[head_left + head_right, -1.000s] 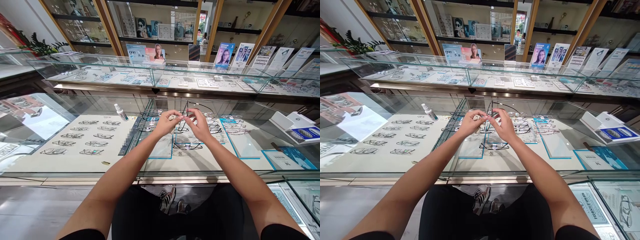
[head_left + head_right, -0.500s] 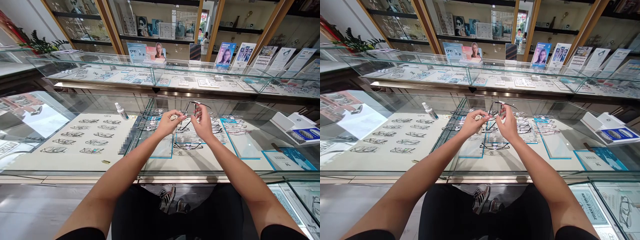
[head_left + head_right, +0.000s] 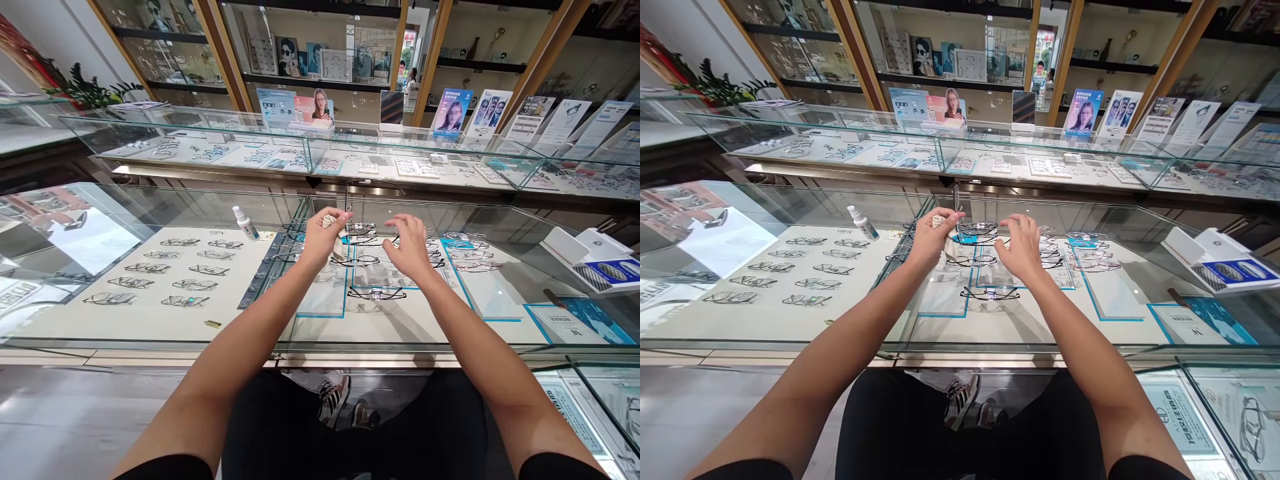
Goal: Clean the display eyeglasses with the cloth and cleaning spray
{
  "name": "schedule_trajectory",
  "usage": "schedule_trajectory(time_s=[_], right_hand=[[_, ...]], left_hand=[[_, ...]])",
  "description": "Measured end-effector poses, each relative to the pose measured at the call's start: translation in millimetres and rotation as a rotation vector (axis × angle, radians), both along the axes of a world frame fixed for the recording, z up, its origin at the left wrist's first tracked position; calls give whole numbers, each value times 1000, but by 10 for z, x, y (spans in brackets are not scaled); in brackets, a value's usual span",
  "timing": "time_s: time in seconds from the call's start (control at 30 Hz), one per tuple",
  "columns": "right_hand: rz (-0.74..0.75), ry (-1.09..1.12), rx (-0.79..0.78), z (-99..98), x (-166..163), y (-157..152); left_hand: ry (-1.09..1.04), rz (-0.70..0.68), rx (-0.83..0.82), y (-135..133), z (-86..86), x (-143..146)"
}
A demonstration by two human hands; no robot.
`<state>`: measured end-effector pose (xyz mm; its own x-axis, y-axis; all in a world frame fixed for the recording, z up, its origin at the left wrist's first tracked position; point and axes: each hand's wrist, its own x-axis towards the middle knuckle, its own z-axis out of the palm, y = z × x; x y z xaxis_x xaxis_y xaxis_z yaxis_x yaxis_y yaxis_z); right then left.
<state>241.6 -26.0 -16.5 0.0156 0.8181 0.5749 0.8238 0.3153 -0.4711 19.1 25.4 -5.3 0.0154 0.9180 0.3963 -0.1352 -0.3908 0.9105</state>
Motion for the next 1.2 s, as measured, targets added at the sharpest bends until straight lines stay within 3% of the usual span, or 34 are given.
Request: schedule_trajectory(time_s=[0.17, 0.33, 0.53, 0.77, 1.0, 1.2], right_hand=[[162, 24, 68, 49, 13, -16], [267, 68, -42, 35, 10, -24], [258, 14, -125, 78, -24, -53], [278, 124, -210, 144, -41, -114], [204, 127, -106, 87, -105, -105], [227, 342, -90, 25, -133, -127]], left_hand=[[105, -55, -18, 11, -48, 18], [180, -105, 65, -47, -45, 74], [228, -179, 110, -155, 11, 122], [238, -228, 178, -191, 47, 120], [250, -251, 194, -223, 72, 115], [257, -238, 185, -228, 85, 118]])
